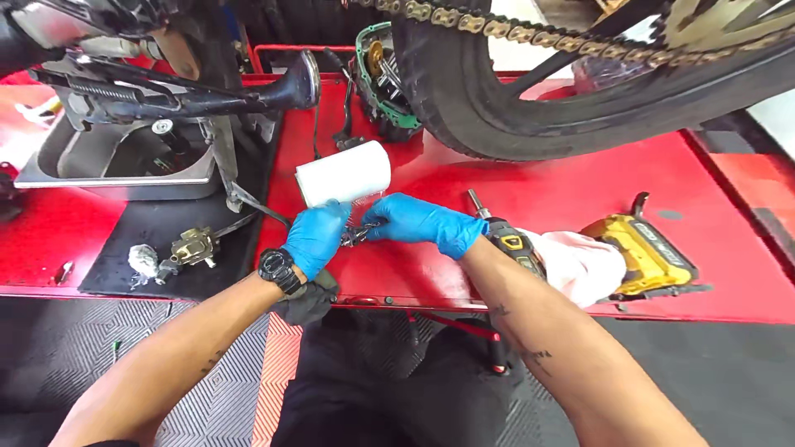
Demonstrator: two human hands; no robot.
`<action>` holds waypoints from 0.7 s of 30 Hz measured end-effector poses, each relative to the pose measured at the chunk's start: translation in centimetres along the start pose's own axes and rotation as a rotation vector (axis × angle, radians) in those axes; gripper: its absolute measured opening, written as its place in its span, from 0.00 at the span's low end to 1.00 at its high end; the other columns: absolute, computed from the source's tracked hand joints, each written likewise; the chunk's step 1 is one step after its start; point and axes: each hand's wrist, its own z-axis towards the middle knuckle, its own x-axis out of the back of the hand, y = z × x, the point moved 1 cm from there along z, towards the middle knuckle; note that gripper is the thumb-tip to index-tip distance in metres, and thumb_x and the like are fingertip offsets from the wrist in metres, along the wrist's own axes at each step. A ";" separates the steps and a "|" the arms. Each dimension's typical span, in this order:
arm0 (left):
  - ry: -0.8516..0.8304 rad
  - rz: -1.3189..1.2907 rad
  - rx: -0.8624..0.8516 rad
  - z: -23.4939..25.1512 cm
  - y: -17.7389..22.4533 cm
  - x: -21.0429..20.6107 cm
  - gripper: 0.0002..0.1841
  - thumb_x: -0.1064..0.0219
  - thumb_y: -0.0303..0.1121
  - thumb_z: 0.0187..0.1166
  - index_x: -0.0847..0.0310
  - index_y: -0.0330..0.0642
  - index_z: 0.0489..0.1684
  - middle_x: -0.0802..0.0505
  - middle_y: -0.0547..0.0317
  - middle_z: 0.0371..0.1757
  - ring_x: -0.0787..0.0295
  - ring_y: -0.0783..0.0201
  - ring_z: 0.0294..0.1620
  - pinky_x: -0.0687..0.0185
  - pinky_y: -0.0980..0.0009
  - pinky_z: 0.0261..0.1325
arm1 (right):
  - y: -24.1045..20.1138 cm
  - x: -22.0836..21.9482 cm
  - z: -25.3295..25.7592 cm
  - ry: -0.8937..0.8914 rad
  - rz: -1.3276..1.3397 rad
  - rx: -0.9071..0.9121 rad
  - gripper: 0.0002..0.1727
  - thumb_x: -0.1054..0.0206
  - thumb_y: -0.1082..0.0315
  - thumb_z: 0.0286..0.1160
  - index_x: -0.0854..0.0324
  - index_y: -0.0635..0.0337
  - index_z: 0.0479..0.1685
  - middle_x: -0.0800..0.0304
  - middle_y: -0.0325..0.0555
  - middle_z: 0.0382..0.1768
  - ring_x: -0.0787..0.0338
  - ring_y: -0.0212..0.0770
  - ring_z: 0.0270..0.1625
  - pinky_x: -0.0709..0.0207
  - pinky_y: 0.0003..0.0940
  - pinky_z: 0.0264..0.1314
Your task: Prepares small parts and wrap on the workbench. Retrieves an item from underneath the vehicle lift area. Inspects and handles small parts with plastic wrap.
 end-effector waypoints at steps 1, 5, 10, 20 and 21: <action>0.047 -0.018 -0.051 -0.3 -0.4 -0.4 0.13 0.37 0.28 0.83 0.13 0.36 0.59 0.08 0.40 0.52 0.07 0.40 0.52 0.14 0.41 0.53 | -0.2 0.3 0.3 -0.039 0.036 -0.036 0.12 0.27 0.60 0.76 0.08 0.60 0.45 0.08 0.48 0.37 0.11 0.42 0.42 0.19 0.46 0.51; 0.053 -0.108 -0.161 -1.3 0.0 -0.9 0.16 0.42 0.33 0.87 0.11 0.37 0.59 0.06 0.41 0.54 0.06 0.42 0.55 0.14 0.42 0.57 | -0.4 1.2 1.8 -0.121 0.108 -0.159 0.12 0.28 0.59 0.78 0.09 0.59 0.34 0.14 0.43 0.26 0.20 0.35 0.26 0.27 0.36 0.33; -0.110 -0.034 -0.106 -0.4 0.9 -1.0 0.16 0.33 0.35 0.82 0.15 0.34 0.61 0.08 0.38 0.54 0.10 0.39 0.59 0.16 0.41 0.61 | 0.0 1.2 2.3 -0.126 0.195 -0.225 0.11 0.27 0.60 0.78 0.09 0.61 0.40 0.11 0.46 0.26 0.16 0.37 0.22 0.20 0.36 0.28; -0.328 -0.190 0.040 2.4 0.0 1.3 0.13 0.32 0.36 0.82 0.08 0.42 0.58 0.07 0.46 0.59 0.13 0.48 0.66 0.24 0.46 0.73 | 1.0 -1.3 -1.2 0.267 0.029 0.119 0.10 0.32 0.69 0.78 0.07 0.56 0.51 0.07 0.48 0.49 0.08 0.43 0.54 0.17 0.44 0.63; -0.320 -0.197 0.049 2.5 -0.1 1.2 0.13 0.31 0.36 0.82 0.08 0.43 0.57 0.07 0.47 0.59 0.13 0.48 0.65 0.23 0.45 0.72 | 0.8 -1.1 -1.0 0.258 0.044 0.094 0.10 0.34 0.70 0.80 0.06 0.56 0.48 0.05 0.47 0.48 0.08 0.41 0.52 0.17 0.43 0.62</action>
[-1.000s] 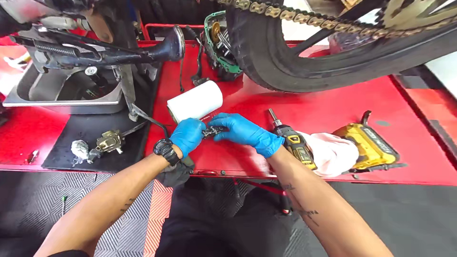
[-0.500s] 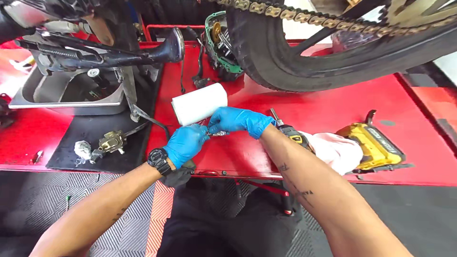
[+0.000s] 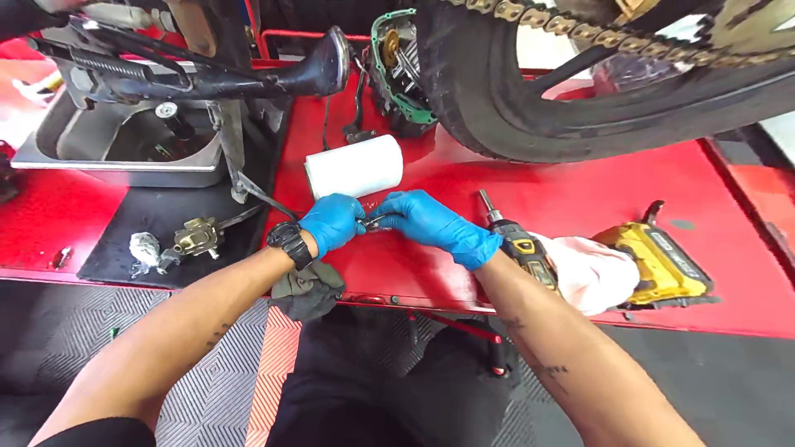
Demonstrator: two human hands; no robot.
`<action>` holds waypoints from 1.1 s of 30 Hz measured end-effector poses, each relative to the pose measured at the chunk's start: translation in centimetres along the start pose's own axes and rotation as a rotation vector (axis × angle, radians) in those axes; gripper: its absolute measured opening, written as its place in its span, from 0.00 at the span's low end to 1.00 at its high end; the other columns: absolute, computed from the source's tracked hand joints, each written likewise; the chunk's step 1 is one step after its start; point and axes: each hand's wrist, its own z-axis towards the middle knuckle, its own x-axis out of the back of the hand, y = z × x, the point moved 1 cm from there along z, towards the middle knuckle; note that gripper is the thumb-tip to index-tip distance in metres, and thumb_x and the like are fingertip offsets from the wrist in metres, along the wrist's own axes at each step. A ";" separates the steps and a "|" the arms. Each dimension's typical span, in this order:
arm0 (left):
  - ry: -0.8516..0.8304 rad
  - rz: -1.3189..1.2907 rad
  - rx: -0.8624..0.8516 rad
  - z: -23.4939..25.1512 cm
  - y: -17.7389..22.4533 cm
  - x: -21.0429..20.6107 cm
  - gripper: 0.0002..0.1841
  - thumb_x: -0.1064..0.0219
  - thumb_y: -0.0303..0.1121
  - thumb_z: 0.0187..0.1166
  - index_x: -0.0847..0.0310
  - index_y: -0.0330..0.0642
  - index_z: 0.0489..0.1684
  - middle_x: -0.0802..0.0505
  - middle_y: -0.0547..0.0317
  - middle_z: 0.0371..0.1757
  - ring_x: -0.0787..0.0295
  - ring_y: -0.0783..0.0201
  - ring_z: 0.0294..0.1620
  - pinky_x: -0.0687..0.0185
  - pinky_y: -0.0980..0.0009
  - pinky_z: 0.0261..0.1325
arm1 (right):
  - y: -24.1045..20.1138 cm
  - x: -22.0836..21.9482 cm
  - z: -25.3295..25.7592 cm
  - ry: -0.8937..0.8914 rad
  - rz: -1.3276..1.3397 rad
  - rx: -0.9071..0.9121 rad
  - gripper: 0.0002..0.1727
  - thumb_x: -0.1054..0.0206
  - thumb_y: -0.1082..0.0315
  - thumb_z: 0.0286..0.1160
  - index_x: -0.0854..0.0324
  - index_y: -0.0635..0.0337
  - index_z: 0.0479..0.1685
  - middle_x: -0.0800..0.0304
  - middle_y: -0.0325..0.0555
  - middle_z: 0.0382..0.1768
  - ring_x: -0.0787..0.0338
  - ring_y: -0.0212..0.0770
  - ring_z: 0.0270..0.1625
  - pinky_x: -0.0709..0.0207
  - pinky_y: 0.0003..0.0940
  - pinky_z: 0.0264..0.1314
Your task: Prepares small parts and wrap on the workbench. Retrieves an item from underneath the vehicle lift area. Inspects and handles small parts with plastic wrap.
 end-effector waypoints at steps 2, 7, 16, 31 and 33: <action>0.083 0.022 -0.021 -0.2 -0.3 -0.4 0.13 0.31 0.37 0.81 0.08 0.43 0.57 0.06 0.46 0.56 0.11 0.47 0.63 0.22 0.44 0.70 | -0.4 0.5 0.9 -0.057 0.024 -0.109 0.11 0.37 0.71 0.83 0.06 0.59 0.45 0.05 0.47 0.44 0.08 0.40 0.49 0.18 0.43 0.60; 0.325 0.196 -0.208 -1.3 -1.3 -2.0 0.13 0.36 0.32 0.84 0.11 0.37 0.57 0.08 0.40 0.53 0.08 0.41 0.56 0.15 0.41 0.57 | -0.9 0.5 2.6 -0.183 -0.008 -0.215 0.10 0.35 0.70 0.82 0.08 0.62 0.39 0.09 0.50 0.35 0.11 0.44 0.40 0.20 0.47 0.50; 0.093 0.293 -0.164 -1.0 -0.3 -2.3 0.22 0.30 0.43 0.81 0.15 0.31 0.61 0.13 0.34 0.60 0.15 0.36 0.63 0.18 0.41 0.62 | 0.2 -2.6 -1.0 0.234 -0.167 0.091 0.14 0.38 0.64 0.83 0.07 0.56 0.52 0.04 0.49 0.49 0.07 0.50 0.56 0.17 0.50 0.63; 0.277 0.118 -0.183 -1.9 -2.8 -1.1 0.15 0.35 0.31 0.84 0.13 0.37 0.63 0.08 0.41 0.58 0.09 0.43 0.60 0.18 0.43 0.66 | -0.4 -0.1 1.3 -0.125 -0.058 -0.029 0.16 0.42 0.70 0.85 0.09 0.58 0.61 0.07 0.54 0.53 0.09 0.50 0.58 0.21 0.51 0.67; 0.327 0.163 -0.161 -1.7 -2.7 -1.4 0.13 0.39 0.30 0.85 0.11 0.39 0.59 0.07 0.43 0.56 0.09 0.43 0.59 0.16 0.42 0.62 | -0.9 0.6 2.1 -0.184 -0.005 -0.150 0.16 0.43 0.69 0.87 0.09 0.58 0.58 0.06 0.51 0.50 0.09 0.45 0.54 0.20 0.48 0.64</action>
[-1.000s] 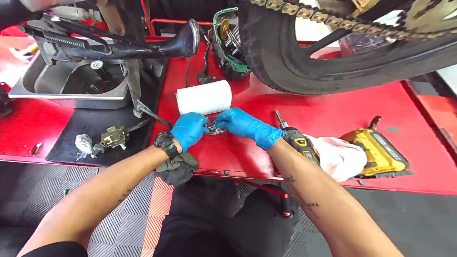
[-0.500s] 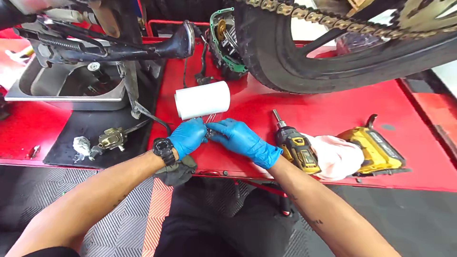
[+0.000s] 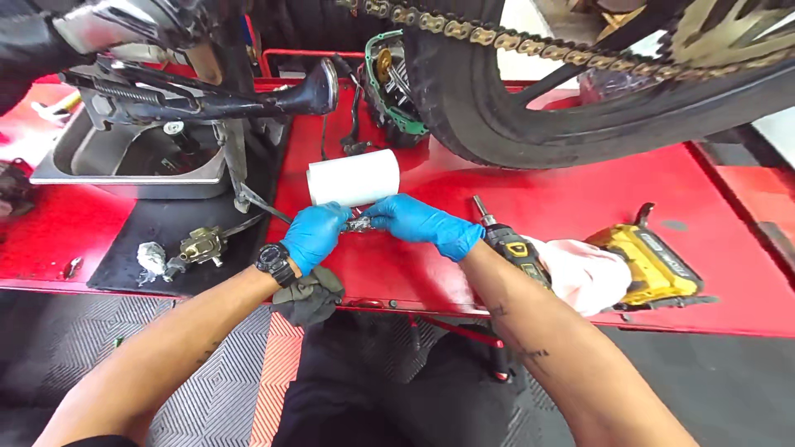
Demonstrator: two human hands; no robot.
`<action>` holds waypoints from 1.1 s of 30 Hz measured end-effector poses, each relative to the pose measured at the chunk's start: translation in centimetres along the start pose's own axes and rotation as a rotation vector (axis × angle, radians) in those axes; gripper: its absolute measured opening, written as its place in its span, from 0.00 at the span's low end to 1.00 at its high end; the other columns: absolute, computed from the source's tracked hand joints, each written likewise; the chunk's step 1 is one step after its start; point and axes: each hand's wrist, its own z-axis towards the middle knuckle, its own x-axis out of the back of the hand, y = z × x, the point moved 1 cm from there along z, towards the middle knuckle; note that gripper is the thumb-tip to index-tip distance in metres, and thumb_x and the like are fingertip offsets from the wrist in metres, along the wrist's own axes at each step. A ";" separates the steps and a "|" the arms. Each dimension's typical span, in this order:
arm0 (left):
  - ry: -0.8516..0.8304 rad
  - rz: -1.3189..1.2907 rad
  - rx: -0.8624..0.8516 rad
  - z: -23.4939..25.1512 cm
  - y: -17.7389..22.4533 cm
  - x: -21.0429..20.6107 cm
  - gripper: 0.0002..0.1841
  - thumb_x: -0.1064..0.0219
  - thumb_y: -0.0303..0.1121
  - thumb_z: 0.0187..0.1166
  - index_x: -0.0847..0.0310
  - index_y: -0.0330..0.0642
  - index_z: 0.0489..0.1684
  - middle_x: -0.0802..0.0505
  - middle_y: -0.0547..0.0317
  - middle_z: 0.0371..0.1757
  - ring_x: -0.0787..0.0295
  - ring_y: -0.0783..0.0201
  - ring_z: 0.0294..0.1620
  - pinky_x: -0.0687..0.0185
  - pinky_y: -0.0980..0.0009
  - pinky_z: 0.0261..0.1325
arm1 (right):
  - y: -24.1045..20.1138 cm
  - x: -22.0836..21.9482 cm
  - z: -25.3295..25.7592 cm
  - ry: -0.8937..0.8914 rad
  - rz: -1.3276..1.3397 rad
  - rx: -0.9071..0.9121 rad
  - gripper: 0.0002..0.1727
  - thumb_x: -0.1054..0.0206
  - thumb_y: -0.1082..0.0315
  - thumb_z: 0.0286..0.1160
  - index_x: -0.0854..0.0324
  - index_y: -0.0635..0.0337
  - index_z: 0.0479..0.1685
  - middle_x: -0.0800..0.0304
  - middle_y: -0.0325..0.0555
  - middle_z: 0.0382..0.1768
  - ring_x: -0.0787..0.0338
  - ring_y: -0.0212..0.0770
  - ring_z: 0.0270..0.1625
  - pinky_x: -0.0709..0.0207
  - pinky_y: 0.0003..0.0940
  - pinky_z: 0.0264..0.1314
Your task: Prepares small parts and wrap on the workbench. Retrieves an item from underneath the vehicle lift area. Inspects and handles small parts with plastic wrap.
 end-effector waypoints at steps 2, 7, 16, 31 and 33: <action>0.029 0.080 0.030 0.1 0.4 -0.5 0.12 0.41 0.29 0.86 0.10 0.39 0.53 0.07 0.42 0.53 0.08 0.41 0.56 0.15 0.41 0.56 | -0.7 0.2 0.3 -0.023 0.015 -0.101 0.15 0.43 0.68 0.88 0.10 0.58 0.59 0.07 0.51 0.49 0.09 0.46 0.51 0.19 0.49 0.61; 0.032 0.061 0.222 0.6 1.5 -0.1 0.13 0.41 0.33 0.87 0.12 0.35 0.51 0.07 0.41 0.51 0.08 0.40 0.55 0.15 0.41 0.58 | -0.3 -0.6 -0.1 0.049 0.222 -0.181 0.15 0.42 0.67 0.87 0.12 0.51 0.63 0.08 0.45 0.45 0.12 0.35 0.37 0.18 0.37 0.45; -0.011 -0.108 0.033 0.3 1.8 -0.8 0.33 0.26 0.39 0.76 0.26 0.40 0.82 0.13 0.39 0.71 0.13 0.41 0.69 0.20 0.44 0.70 | -0.9 -0.6 -0.7 0.146 0.738 -0.311 0.15 0.42 0.77 0.81 0.15 0.63 0.60 0.08 0.47 0.42 0.10 0.35 0.31 0.15 0.30 0.34; -0.180 0.128 -0.092 -0.4 5.7 -0.6 0.26 0.37 0.48 0.81 0.16 0.28 0.55 0.11 0.31 0.57 0.14 0.35 0.63 0.20 0.41 0.64 | 1.0 1.4 0.6 0.306 0.400 -0.083 0.15 0.39 0.67 0.86 0.12 0.63 0.60 0.07 0.48 0.54 0.08 0.33 0.54 0.17 0.32 0.65; -0.167 0.044 -0.135 0.4 4.8 -0.1 0.25 0.38 0.51 0.81 0.11 0.33 0.48 0.08 0.38 0.51 0.11 0.40 0.59 0.18 0.42 0.61 | 1.1 1.1 0.5 0.191 0.314 -0.033 0.16 0.41 0.68 0.87 0.13 0.62 0.64 0.08 0.50 0.60 0.10 0.35 0.62 0.22 0.35 0.73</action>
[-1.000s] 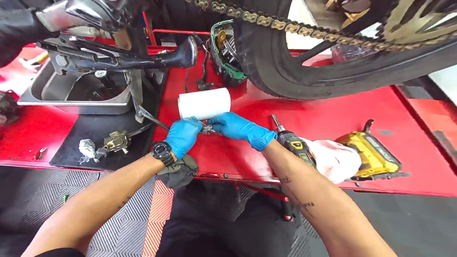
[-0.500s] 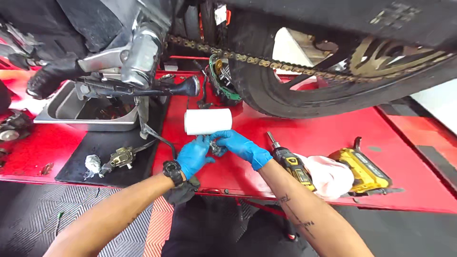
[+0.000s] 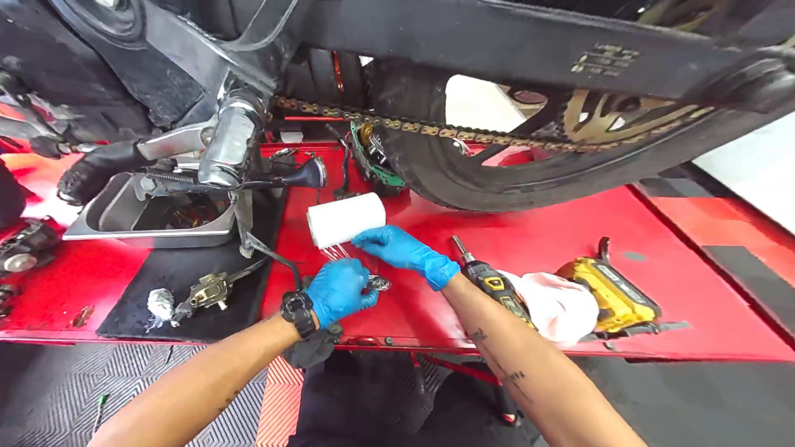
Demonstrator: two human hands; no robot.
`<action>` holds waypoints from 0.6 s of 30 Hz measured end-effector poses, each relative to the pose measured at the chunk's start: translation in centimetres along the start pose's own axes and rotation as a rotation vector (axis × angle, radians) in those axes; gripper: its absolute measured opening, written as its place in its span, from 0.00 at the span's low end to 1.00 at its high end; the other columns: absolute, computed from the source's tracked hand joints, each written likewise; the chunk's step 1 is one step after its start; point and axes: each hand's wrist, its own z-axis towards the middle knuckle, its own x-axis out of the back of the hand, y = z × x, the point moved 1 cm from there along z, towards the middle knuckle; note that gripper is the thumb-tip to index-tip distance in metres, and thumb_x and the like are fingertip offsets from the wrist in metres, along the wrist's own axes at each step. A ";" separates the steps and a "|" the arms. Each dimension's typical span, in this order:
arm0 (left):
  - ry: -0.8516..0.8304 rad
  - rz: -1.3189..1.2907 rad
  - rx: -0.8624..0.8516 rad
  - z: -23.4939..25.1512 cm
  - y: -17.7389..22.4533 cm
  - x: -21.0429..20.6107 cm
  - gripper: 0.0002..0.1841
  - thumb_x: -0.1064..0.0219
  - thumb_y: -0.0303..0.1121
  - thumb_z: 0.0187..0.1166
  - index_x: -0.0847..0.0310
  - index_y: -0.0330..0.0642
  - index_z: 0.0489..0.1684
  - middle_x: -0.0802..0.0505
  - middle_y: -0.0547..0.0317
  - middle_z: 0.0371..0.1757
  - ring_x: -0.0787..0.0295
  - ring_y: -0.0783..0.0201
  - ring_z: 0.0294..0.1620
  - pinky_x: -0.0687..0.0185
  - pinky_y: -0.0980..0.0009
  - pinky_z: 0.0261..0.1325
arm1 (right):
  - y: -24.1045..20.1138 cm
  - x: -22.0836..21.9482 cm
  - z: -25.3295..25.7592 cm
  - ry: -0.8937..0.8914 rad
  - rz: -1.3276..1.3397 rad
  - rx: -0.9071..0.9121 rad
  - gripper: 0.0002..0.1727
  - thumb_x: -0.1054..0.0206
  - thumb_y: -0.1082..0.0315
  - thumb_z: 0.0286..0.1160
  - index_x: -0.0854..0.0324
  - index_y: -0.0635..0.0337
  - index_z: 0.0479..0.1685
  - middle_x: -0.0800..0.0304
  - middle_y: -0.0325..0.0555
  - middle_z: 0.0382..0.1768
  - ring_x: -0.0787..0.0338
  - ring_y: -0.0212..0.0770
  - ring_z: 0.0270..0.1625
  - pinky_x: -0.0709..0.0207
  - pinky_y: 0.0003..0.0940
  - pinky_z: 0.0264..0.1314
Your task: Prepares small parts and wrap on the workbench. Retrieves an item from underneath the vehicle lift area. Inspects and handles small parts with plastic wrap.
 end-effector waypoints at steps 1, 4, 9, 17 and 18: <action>-0.017 -0.072 0.006 0.5 -0.9 0.5 0.26 0.40 0.53 0.82 0.09 0.35 0.45 0.07 0.40 0.49 0.10 0.43 0.57 0.18 0.43 0.61 | 0.1 -0.2 -0.1 -0.036 -0.038 0.012 0.17 0.42 0.68 0.87 0.12 0.61 0.64 0.08 0.49 0.62 0.11 0.36 0.64 0.24 0.36 0.75; -0.187 -0.364 0.205 1.9 -3.6 2.0 0.32 0.49 0.55 0.90 0.10 0.32 0.40 0.08 0.39 0.45 0.11 0.45 0.54 0.22 0.42 0.63 | 0.1 -0.3 -0.5 -0.093 -0.077 0.013 0.18 0.46 0.71 0.88 0.12 0.59 0.64 0.08 0.49 0.62 0.11 0.38 0.66 0.24 0.41 0.76; -0.202 -0.714 0.362 3.0 -5.8 1.0 0.28 0.52 0.49 0.94 0.16 0.31 0.40 0.13 0.50 0.34 0.14 0.61 0.33 0.15 0.59 0.46 | -0.1 -0.8 -1.8 -0.146 0.116 0.052 0.30 0.36 0.77 0.75 0.26 0.57 0.81 0.14 0.52 0.69 0.10 0.36 0.60 0.17 0.33 0.66; -0.233 -1.077 0.560 2.8 -5.9 1.6 0.18 0.51 0.37 0.94 0.26 0.30 0.66 0.12 0.48 0.48 0.12 0.64 0.41 0.13 0.65 0.50 | -0.1 -5.1 -1.5 0.124 -0.362 0.235 0.41 0.16 0.62 0.60 0.24 0.63 0.78 0.17 0.63 0.71 0.17 0.59 0.73 0.25 0.53 0.78; -0.233 -1.117 0.550 2.3 -6.3 1.5 0.18 0.50 0.38 0.94 0.25 0.31 0.64 0.13 0.52 0.46 0.12 0.65 0.41 0.13 0.66 0.50 | 0.2 -4.9 -1.2 0.119 -0.358 0.246 0.36 0.18 0.62 0.62 0.20 0.63 0.74 0.14 0.62 0.66 0.15 0.59 0.69 0.24 0.54 0.75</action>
